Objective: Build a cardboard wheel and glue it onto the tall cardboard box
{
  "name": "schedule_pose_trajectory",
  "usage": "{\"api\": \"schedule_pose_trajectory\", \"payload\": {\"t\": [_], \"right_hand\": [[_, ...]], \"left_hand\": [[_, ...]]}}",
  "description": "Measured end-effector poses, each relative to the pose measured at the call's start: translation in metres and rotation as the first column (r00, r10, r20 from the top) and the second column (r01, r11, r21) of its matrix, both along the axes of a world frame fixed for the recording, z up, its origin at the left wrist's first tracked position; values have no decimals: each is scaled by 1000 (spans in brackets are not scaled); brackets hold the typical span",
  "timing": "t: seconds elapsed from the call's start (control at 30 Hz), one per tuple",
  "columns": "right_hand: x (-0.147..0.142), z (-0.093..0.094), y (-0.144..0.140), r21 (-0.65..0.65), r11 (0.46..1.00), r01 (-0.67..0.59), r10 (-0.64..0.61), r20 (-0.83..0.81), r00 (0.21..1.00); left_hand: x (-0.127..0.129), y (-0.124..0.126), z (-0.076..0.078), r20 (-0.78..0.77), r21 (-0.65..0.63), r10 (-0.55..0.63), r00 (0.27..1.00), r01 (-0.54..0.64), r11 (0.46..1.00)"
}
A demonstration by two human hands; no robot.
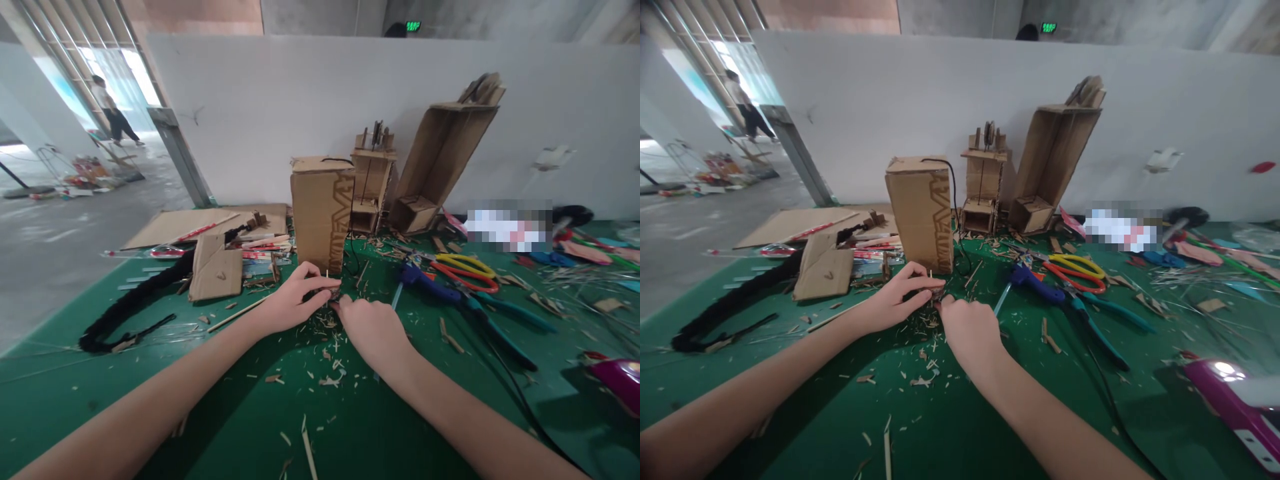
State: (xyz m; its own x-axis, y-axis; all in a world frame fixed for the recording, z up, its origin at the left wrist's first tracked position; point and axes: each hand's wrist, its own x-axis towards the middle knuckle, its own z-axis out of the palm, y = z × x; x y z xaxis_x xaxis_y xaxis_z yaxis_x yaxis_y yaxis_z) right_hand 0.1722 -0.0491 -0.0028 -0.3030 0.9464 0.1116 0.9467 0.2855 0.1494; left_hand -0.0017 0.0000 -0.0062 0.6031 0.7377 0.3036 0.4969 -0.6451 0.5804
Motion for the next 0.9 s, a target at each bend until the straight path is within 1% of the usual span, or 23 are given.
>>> {"api": "schedule_pose_trajectory", "payload": {"t": [0.2, 0.3, 0.4, 0.5, 0.57, 0.63, 0.77, 0.9], "right_hand": [[-4, 4, -1, -70, 997, 9, -10, -12, 1000], [-3, 5, -2, -73, 997, -10, 8, -19, 1000], [2, 6, -2, -50, 998, -30, 29, -24, 999], [8, 5, -1, 13, 1000, -28, 29, -28, 999], [12, 5, 0, 58, 998, -26, 28, -24, 999], [14, 4, 0, 85, 996, -32, 34, -22, 999], [14, 5, -1, 118, 991, -70, 74, -32, 997], [13, 4, 3, 124, 990, -62, 67, -33, 997]], "left_hand": [[1, -2, 0, -31, -13, 8, 999, -9, 1000], [2, -1, 0, -26, -3, 9, 1000, -10, 1000], [2, 1, -2, 12, 22, 39, 999, -39, 999], [1, 5, -3, 80, 34, 101, 992, -104, 994], [1, 6, -3, 126, 22, 135, 983, -139, 990], [0, 7, -4, 161, -2, 148, 976, -150, 989], [0, 7, -3, 172, 6, 132, 976, -135, 991], [2, 6, -2, 130, 36, 60, 990, -65, 997]]}}
